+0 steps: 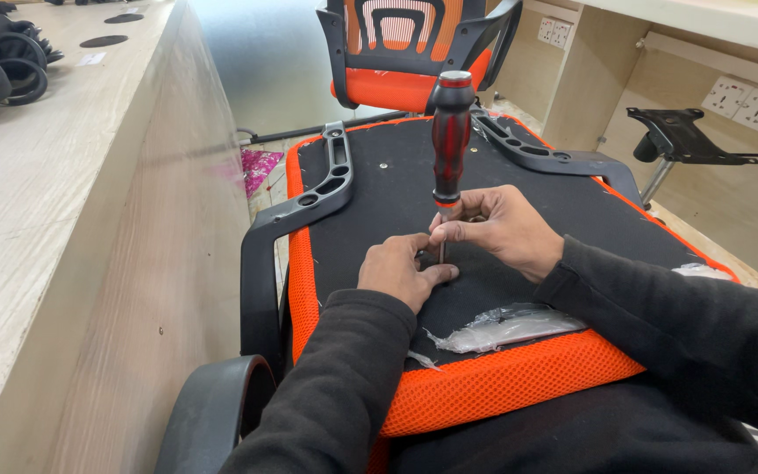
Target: The person uses a screwdriver to tighten screws into the underside of an orange office chair seat, securing the black plastic frame brackets. The person repeatedly positions screws and turns the screwdriver to fasten them.
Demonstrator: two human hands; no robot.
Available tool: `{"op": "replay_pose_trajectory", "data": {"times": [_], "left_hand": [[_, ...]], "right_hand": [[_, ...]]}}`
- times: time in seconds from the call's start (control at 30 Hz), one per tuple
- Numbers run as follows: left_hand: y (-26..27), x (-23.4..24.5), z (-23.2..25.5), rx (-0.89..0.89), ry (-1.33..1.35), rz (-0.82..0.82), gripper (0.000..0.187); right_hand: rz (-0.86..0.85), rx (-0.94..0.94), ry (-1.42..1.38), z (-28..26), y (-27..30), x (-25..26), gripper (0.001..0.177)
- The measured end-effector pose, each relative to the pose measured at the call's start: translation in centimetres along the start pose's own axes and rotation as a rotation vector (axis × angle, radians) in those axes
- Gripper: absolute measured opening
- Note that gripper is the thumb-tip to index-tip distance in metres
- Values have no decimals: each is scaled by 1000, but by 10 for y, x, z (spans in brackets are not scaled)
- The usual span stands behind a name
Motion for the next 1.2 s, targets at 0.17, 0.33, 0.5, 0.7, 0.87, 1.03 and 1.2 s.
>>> {"op": "replay_pose_trajectory", "data": {"times": [0.17, 0.33, 0.5, 0.7, 0.87, 1.03, 1.2], "left_hand": [[-2, -6, -3, 55, -6, -77, 20], [-1, -6, -4, 86, -29, -90, 25], [-1, -3, -4, 72, 2, -45, 23], [-1, -8, -5, 104, -53, -117, 21], [2, -3, 2, 56, -78, -65, 25], [1, -2, 0, 52, -45, -52, 25], [0, -3, -3, 92, -11, -77, 22]], "right_hand": [[-40, -14, -75, 3, -1, -4, 15], [-60, 13, -85, 1, -1, -5, 15], [55, -76, 105, 3, 0, 4, 13], [-69, 4, -34, 2, -2, -4, 18], [-32, -22, -6, 3, -1, -2, 18], [-89, 31, -102, -1, -1, -7, 23], [-133, 82, -123, -13, 0, -8, 39]]}}
Point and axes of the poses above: each hand's wrist, its own y-axis away from the middle knuckle, its own x-axis out of the back of the hand, z = x × y, the point moved 7 cm from there along -y, towards the middle knuckle, and after that the axes turned 10 degrees about -z, right-handed, at the moved point
